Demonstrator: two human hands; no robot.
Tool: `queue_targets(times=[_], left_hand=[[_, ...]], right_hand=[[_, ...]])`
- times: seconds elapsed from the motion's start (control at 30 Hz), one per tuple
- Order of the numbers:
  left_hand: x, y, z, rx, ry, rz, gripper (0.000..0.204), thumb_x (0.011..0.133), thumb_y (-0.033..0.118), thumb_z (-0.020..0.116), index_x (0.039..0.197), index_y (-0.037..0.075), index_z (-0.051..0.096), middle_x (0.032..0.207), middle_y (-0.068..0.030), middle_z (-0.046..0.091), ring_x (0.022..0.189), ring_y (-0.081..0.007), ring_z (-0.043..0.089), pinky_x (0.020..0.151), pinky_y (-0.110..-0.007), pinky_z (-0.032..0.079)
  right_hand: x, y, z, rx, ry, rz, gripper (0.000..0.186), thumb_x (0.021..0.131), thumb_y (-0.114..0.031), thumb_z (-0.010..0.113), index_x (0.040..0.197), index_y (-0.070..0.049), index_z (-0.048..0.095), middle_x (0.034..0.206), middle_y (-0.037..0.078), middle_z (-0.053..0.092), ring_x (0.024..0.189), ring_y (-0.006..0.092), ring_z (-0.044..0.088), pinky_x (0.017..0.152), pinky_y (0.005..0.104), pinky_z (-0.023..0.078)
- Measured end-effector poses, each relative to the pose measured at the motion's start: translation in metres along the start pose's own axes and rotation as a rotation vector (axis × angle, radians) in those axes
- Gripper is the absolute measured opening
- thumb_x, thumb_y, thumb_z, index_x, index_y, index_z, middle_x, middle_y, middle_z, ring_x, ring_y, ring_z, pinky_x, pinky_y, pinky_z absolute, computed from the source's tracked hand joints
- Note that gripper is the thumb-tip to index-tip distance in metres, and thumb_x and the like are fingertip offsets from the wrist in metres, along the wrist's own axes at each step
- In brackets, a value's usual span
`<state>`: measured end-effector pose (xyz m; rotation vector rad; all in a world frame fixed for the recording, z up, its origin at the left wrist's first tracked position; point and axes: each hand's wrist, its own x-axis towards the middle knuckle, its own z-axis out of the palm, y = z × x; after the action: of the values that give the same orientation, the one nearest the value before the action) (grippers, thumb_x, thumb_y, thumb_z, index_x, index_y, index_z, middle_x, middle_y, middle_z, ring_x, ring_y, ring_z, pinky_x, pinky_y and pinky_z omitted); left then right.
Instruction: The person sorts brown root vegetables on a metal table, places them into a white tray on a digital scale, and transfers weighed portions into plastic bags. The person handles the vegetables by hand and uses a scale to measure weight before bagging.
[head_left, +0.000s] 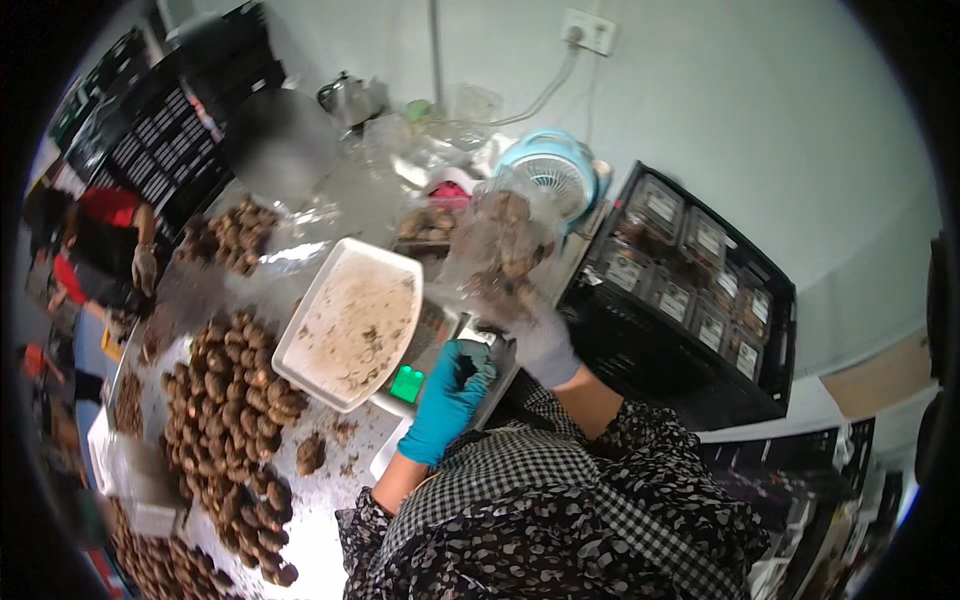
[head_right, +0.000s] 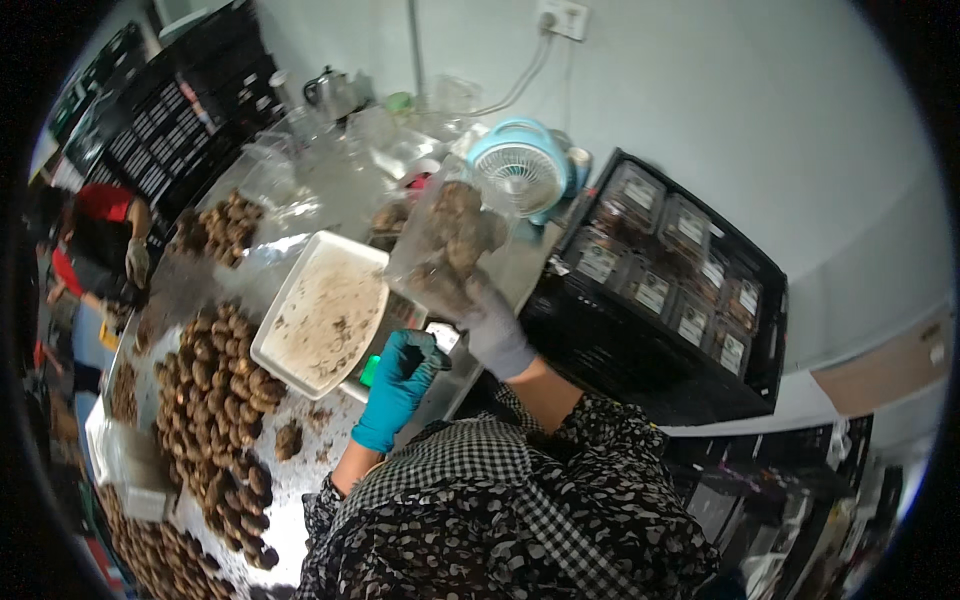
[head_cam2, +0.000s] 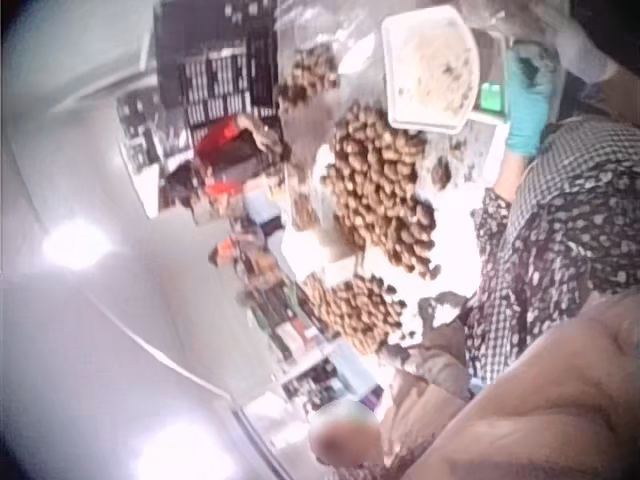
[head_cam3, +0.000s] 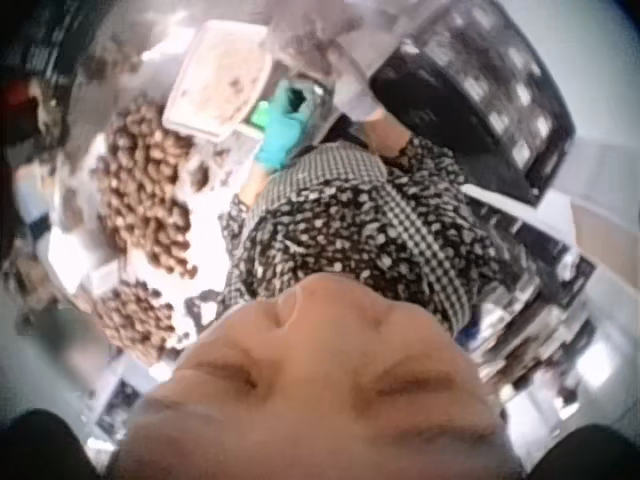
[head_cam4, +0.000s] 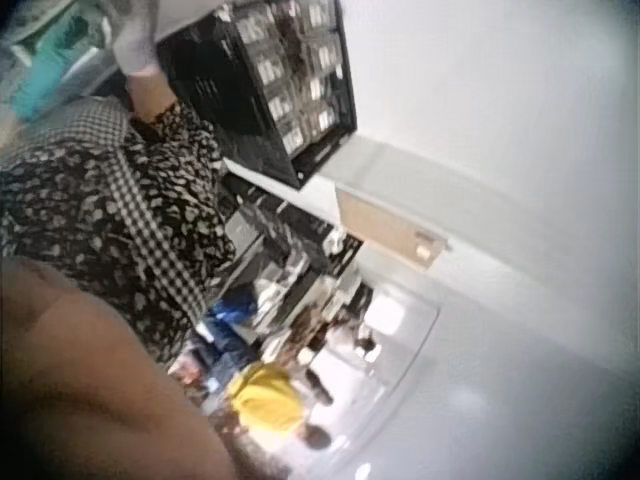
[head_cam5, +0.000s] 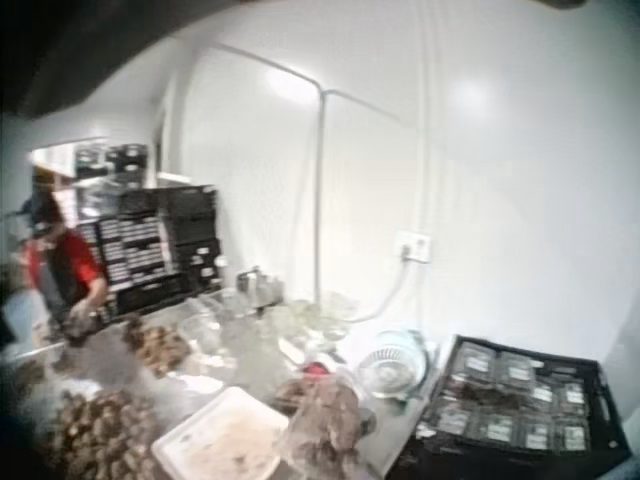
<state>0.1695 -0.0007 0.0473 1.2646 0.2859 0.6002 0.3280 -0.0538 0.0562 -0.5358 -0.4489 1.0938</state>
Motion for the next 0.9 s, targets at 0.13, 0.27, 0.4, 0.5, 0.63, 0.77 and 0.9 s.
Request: queue_targets(times=[0.13,0.27,0.4,0.5,0.63,0.77,0.9], left_hand=[[0.002,0.005,-0.028,0.064,0.122,0.059,0.018,0.089,-0.001,0.054,0.106,0.005,0.051,0.089,-0.0034,0.056,0.080,-0.0127,0.057,0.076,-0.028,0.049],[-0.009,0.001,-0.066,0.042,0.432,-0.102,0.012,0.090,0.002,0.055,0.101,0.004,0.055,0.083,-0.0037,0.058,0.072,-0.0144,0.058,0.069,-0.028,0.051],[-0.023,-0.025,-0.108,-0.085,0.505,-0.044,0.012,0.091,0.004,0.053,0.103,0.005,0.056,0.082,-0.0053,0.060,0.070,-0.0161,0.059,0.066,-0.030,0.051],[-0.021,-0.020,-0.109,-0.085,0.549,-0.130,0.012,0.091,0.003,0.053,0.103,0.004,0.056,0.082,-0.0061,0.060,0.071,-0.0162,0.059,0.067,-0.030,0.051],[-0.015,-0.029,-0.108,0.016,0.431,-0.148,0.010,0.090,0.005,0.057,0.100,0.005,0.058,0.080,-0.0039,0.061,0.072,-0.0141,0.060,0.068,-0.028,0.050],[-0.017,-0.028,-0.091,0.084,0.430,-0.201,0.012,0.090,0.007,0.057,0.102,0.005,0.059,0.084,-0.0048,0.063,0.075,-0.0149,0.061,0.070,-0.028,0.050],[-0.018,-0.020,-0.066,0.163,0.281,-0.213,0.021,0.092,0.007,0.056,0.112,0.002,0.058,0.095,-0.0072,0.064,0.087,-0.0158,0.061,0.080,-0.029,0.050]], right_hand=[[-0.004,-0.086,-0.031,-0.154,0.214,-0.288,0.052,0.091,-0.038,0.055,0.133,-0.012,0.041,0.132,0.011,0.048,0.117,0.0270,0.050,0.087,0.0404,0.044],[-0.049,-0.162,-0.105,-0.346,0.790,-0.557,0.059,0.085,-0.031,0.066,0.133,-0.008,0.042,0.125,0.012,0.052,0.113,0.0267,0.052,0.092,0.0445,0.043],[-0.102,-0.198,-0.154,-0.592,1.111,-0.543,0.041,0.084,-0.027,0.066,0.119,-0.010,0.052,0.110,0.006,0.057,0.096,0.0216,0.056,0.072,0.0353,0.047],[-0.131,-0.204,-0.184,-0.684,0.951,-0.474,0.039,0.085,-0.027,0.064,0.119,-0.010,0.054,0.111,0.005,0.058,0.094,0.0211,0.059,0.068,0.0345,0.049],[-0.125,-0.183,-0.138,-0.677,0.752,-0.311,0.042,0.085,-0.023,0.062,0.123,-0.006,0.053,0.115,0.008,0.057,0.102,0.0201,0.058,0.074,0.0363,0.052],[-0.090,-0.148,-0.142,-0.707,0.503,-0.183,0.051,0.083,-0.012,0.061,0.130,0.000,0.045,0.120,0.007,0.054,0.105,0.0162,0.054,0.084,0.0303,0.048],[-0.027,-0.071,-0.071,-0.769,0.244,0.063,0.060,0.080,-0.009,0.062,0.135,0.001,0.039,0.126,0.007,0.048,0.106,0.0160,0.052,0.089,0.0283,0.044]])
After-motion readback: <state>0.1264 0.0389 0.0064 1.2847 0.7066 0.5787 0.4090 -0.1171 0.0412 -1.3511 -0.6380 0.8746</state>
